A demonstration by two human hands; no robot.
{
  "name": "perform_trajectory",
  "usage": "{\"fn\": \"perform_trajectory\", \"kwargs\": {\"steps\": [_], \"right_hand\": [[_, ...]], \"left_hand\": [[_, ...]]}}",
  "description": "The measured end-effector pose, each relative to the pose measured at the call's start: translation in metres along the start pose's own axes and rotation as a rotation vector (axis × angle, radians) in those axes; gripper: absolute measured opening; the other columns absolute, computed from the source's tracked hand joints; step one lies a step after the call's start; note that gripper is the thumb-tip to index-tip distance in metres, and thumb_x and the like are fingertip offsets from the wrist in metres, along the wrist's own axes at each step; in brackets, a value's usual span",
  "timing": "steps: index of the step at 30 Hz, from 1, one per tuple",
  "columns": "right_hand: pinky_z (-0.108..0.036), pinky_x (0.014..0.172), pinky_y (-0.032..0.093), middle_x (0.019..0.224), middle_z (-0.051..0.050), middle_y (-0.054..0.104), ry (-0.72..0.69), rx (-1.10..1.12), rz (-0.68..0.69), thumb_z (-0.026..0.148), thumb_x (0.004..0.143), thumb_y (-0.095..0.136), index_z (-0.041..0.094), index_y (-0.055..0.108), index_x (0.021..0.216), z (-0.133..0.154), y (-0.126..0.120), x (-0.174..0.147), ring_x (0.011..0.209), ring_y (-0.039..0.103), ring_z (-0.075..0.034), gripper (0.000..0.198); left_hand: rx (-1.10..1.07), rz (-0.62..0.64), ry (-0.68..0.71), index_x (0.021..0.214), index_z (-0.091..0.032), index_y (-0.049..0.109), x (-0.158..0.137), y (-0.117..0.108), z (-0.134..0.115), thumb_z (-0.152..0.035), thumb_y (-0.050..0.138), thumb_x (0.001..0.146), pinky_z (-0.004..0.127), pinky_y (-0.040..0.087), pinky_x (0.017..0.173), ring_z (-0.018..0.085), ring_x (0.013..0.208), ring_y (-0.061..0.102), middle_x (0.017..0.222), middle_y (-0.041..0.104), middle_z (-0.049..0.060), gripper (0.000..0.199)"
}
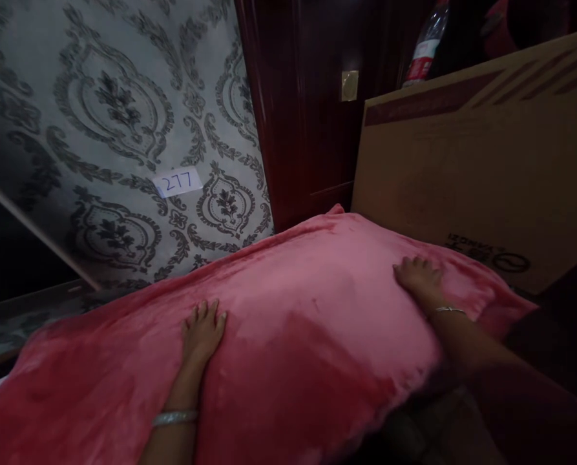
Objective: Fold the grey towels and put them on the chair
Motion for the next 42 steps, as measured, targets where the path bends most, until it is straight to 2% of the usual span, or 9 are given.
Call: {"fn": "perform_trajectory", "kwargs": {"steps": [4, 8, 12, 15, 19, 22, 24, 32, 42], "right_hand": [[-0.06, 0.11, 0.033, 0.158, -0.022, 0.035, -0.382, 0.07, -0.02, 0.038, 0.102, 0.03, 0.012, 0.042, 0.151, 0.093, -0.014, -0.067, 0.144, 0.033, -0.037, 0.057], [-0.052, 0.119, 0.023, 0.165, -0.013, 0.023, -0.991, 0.213, 0.164, 0.047, 0.102, 0.036, 0.02, 0.033, 0.159, 0.202, -0.001, -0.198, 0.152, 0.019, -0.031, 0.063], [-0.056, 0.122, 0.015, 0.165, -0.006, 0.024, -1.291, 0.25, 0.259, 0.059, 0.099, 0.04, 0.029, 0.032, 0.159, 0.23, 0.012, -0.265, 0.153, 0.015, -0.03, 0.067], [-0.057, 0.12, 0.019, 0.165, -0.008, 0.024, -1.044, 0.148, 0.207, 0.054, 0.1, 0.038, 0.026, 0.033, 0.159, 0.184, 0.02, -0.211, 0.153, 0.018, -0.032, 0.065], [-0.057, 0.117, 0.027, 0.164, -0.012, 0.027, -0.501, -0.013, 0.132, 0.047, 0.102, 0.033, 0.019, 0.036, 0.157, 0.059, 0.02, -0.105, 0.151, 0.023, -0.034, 0.062], [-0.059, 0.111, 0.033, 0.157, -0.02, 0.038, -0.224, -0.069, 0.019, 0.043, 0.102, 0.029, 0.013, 0.047, 0.148, -0.01, 0.003, -0.073, 0.143, 0.036, -0.037, 0.058], [-0.059, 0.11, 0.034, 0.153, -0.022, 0.044, -0.212, -0.069, -0.031, 0.04, 0.102, 0.029, 0.011, 0.05, 0.145, -0.012, -0.007, -0.076, 0.139, 0.04, -0.037, 0.056], [-0.053, 0.119, 0.023, 0.168, -0.006, 0.017, -0.727, 0.099, 0.123, 0.052, 0.103, 0.03, 0.031, 0.025, 0.161, 0.118, 0.012, -0.085, 0.153, 0.017, -0.028, 0.062], [-0.066, 0.11, 0.028, 0.159, -0.022, 0.032, 0.063, 0.046, 0.014, 0.041, 0.103, 0.023, 0.011, 0.041, 0.152, -0.08, -0.006, 0.009, 0.146, 0.028, -0.04, 0.06]], "left_hand": [[-0.025, -0.056, 0.029, 0.15, -0.018, 0.047, -0.002, -0.005, -0.004, -0.043, 0.032, 0.101, 0.06, 0.03, 0.116, 0.036, 0.148, 0.032, 0.158, 0.04, 0.016, 0.057], [-0.086, -0.127, 0.09, 0.141, -0.015, 0.057, -0.003, -0.01, -0.005, -0.039, 0.037, 0.099, 0.053, 0.036, 0.115, 0.032, 0.141, 0.044, 0.149, 0.053, 0.015, 0.053], [-0.217, -0.184, 0.216, 0.129, -0.015, 0.067, -0.007, -0.014, -0.01, -0.031, 0.036, 0.096, 0.035, 0.042, 0.113, 0.021, 0.128, 0.058, 0.135, 0.067, 0.009, 0.048], [-0.238, -0.194, 0.22, 0.125, -0.017, 0.069, -0.009, -0.015, -0.009, -0.031, 0.037, 0.094, 0.035, 0.044, 0.112, 0.021, 0.126, 0.06, 0.133, 0.068, 0.008, 0.047], [-0.232, -0.194, 0.223, 0.124, -0.017, 0.07, -0.01, -0.015, -0.011, -0.031, 0.038, 0.093, 0.035, 0.044, 0.112, 0.022, 0.126, 0.06, 0.133, 0.068, 0.008, 0.047], [-0.222, -0.202, 0.229, 0.124, -0.015, 0.07, -0.009, -0.016, -0.012, -0.031, 0.037, 0.092, 0.034, 0.043, 0.113, 0.022, 0.126, 0.06, 0.134, 0.067, 0.009, 0.048], [-0.215, -0.221, 0.232, 0.123, -0.015, 0.071, -0.007, -0.017, -0.011, -0.032, 0.036, 0.092, 0.035, 0.043, 0.113, 0.023, 0.127, 0.06, 0.134, 0.067, 0.01, 0.05], [-0.249, -0.273, 0.248, 0.116, -0.021, 0.073, 0.004, -0.013, -0.004, -0.04, 0.035, 0.086, 0.039, 0.046, 0.111, 0.025, 0.123, 0.062, 0.126, 0.072, 0.007, 0.052], [-0.254, -0.278, 0.261, 0.109, -0.018, 0.075, 0.019, -0.004, 0.004, -0.05, 0.029, 0.083, 0.042, 0.047, 0.111, 0.03, 0.12, 0.065, 0.123, 0.073, 0.011, 0.062]]}}
Point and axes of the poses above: each hand's wrist, its own x-axis towards the middle knuckle, its own y-axis out of the palm, z = x × y, the point moved 9 cm from there along x, towards the middle knuckle
